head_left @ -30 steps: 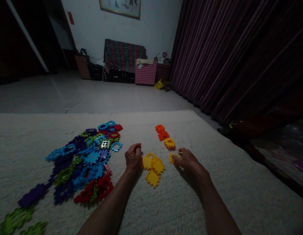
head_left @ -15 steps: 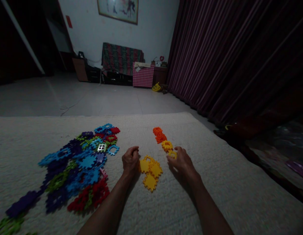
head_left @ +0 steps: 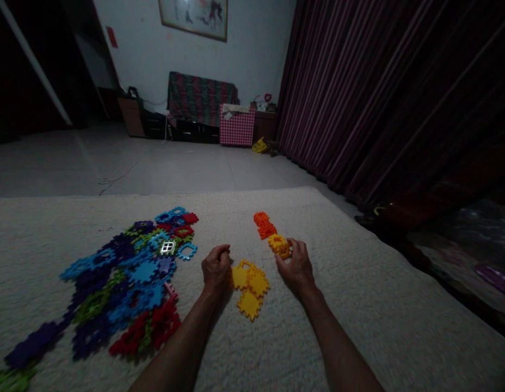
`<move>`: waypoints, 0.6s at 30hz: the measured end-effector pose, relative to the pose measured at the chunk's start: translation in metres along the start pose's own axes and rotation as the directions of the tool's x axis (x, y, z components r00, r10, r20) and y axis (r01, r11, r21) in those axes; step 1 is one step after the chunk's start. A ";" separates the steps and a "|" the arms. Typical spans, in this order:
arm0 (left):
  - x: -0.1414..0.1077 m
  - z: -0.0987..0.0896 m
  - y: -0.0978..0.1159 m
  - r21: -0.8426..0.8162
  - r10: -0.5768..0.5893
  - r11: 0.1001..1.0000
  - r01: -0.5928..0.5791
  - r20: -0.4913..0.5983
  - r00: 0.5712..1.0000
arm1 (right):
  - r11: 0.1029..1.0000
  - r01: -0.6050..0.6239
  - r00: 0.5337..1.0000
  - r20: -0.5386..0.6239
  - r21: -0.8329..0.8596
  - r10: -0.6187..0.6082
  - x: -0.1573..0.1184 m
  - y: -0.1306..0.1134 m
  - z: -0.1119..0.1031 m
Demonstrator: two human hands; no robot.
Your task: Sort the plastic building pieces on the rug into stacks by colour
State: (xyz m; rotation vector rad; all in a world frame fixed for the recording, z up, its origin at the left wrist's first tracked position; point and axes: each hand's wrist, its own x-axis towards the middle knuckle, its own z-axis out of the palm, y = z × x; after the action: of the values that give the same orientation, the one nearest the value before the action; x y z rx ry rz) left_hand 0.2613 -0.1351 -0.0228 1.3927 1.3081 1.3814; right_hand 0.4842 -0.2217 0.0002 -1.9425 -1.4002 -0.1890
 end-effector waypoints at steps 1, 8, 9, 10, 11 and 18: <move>0.000 0.000 0.000 0.001 0.000 1.000 0.000 0.001 1.000 | 1.000 0.001 1.000 -0.001 0.000 -0.001 0.001 0.000 0.000; -0.001 -0.001 0.006 0.011 -0.001 1.000 0.001 -0.006 1.000 | 1.000 0.013 1.000 -0.003 -0.010 -0.014 0.002 0.002 0.002; -0.001 -0.001 0.006 0.006 -0.003 1.000 0.003 -0.007 1.000 | 1.000 0.018 1.000 -0.004 -0.006 -0.018 0.002 0.001 0.001; -0.002 -0.001 0.006 -0.001 -0.005 1.000 0.005 -0.005 1.000 | 1.000 0.023 1.000 -0.008 -0.001 -0.023 0.001 0.000 0.000; -0.002 -0.001 0.006 -0.009 -0.007 1.000 0.007 -0.006 1.000 | 1.000 0.029 0.999 -0.018 0.003 -0.029 0.001 -0.002 -0.002; -0.004 -0.001 0.014 -0.056 -0.046 0.997 0.046 -0.008 0.999 | 0.958 0.194 0.981 -0.066 0.210 -0.184 -0.001 -0.029 -0.009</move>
State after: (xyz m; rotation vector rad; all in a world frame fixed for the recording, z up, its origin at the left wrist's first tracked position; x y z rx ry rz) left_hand 0.2627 -0.1412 -0.0102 1.3122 1.2899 1.3853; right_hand 0.4612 -0.2235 0.0194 -1.6186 -1.5103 -0.1624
